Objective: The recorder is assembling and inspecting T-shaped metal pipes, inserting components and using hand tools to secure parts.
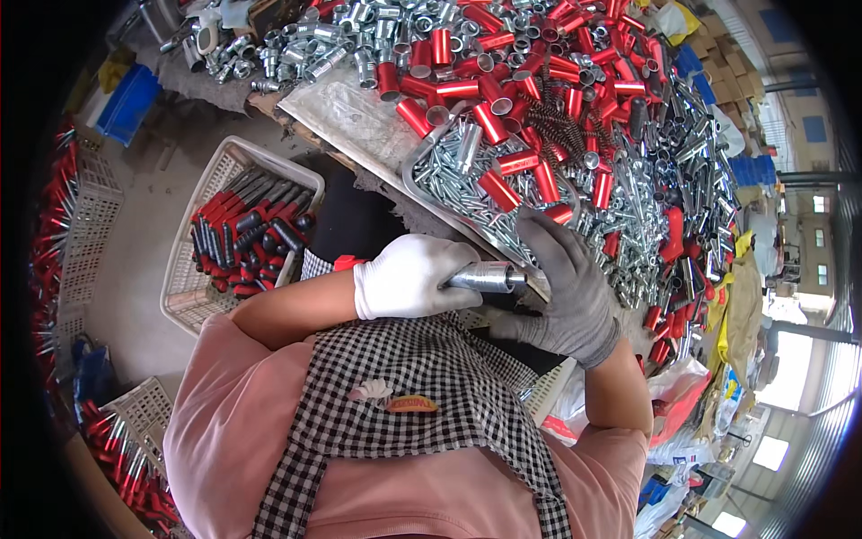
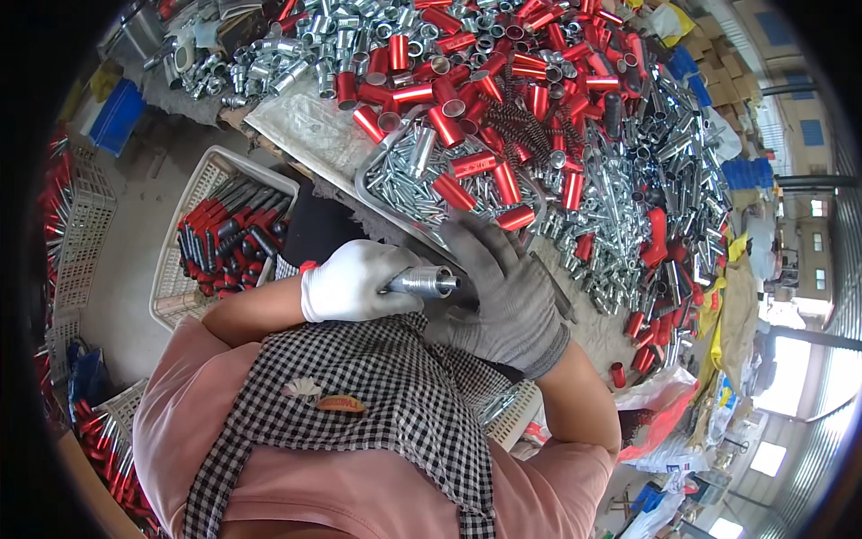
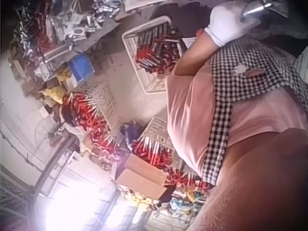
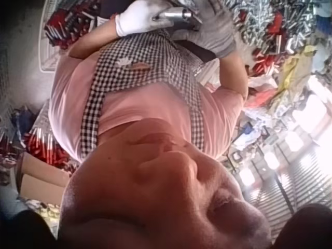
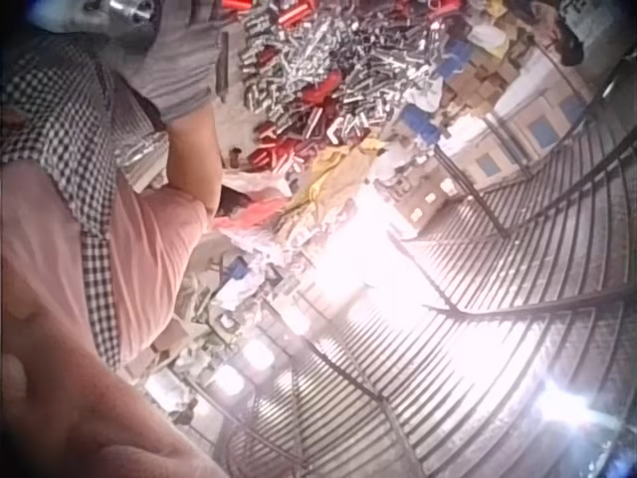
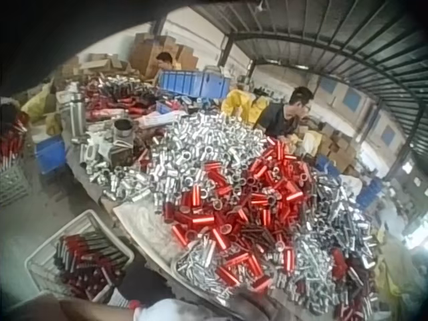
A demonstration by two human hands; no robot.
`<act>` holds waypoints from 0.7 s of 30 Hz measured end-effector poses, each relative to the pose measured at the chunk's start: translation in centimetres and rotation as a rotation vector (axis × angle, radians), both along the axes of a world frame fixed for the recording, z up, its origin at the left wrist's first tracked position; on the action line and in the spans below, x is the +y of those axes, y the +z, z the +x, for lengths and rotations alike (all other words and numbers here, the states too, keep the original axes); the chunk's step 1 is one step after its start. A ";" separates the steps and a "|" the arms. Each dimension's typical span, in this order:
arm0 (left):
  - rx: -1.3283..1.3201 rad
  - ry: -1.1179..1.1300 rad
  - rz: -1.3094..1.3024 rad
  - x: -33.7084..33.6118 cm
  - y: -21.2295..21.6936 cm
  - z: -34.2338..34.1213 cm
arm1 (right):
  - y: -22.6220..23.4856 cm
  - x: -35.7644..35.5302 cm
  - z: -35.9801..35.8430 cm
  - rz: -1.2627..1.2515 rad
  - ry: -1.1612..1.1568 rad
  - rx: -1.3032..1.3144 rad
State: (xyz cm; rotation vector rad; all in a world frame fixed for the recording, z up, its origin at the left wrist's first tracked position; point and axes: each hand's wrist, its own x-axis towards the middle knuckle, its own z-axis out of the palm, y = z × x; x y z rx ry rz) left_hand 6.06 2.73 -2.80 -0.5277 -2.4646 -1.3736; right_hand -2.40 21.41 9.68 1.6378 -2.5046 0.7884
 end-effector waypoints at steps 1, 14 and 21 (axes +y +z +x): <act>-0.013 -0.006 0.014 -0.1 0.0 0.0 | -0.4 0.1 -0.6 -0.071 0.147 0.071; -0.025 -0.076 0.045 0.1 0.4 -0.1 | 0.0 0.3 0.0 0.114 0.138 0.077; 0.007 -0.070 0.079 0.3 0.2 -0.1 | -1.3 1.6 0.0 -0.025 0.019 -0.162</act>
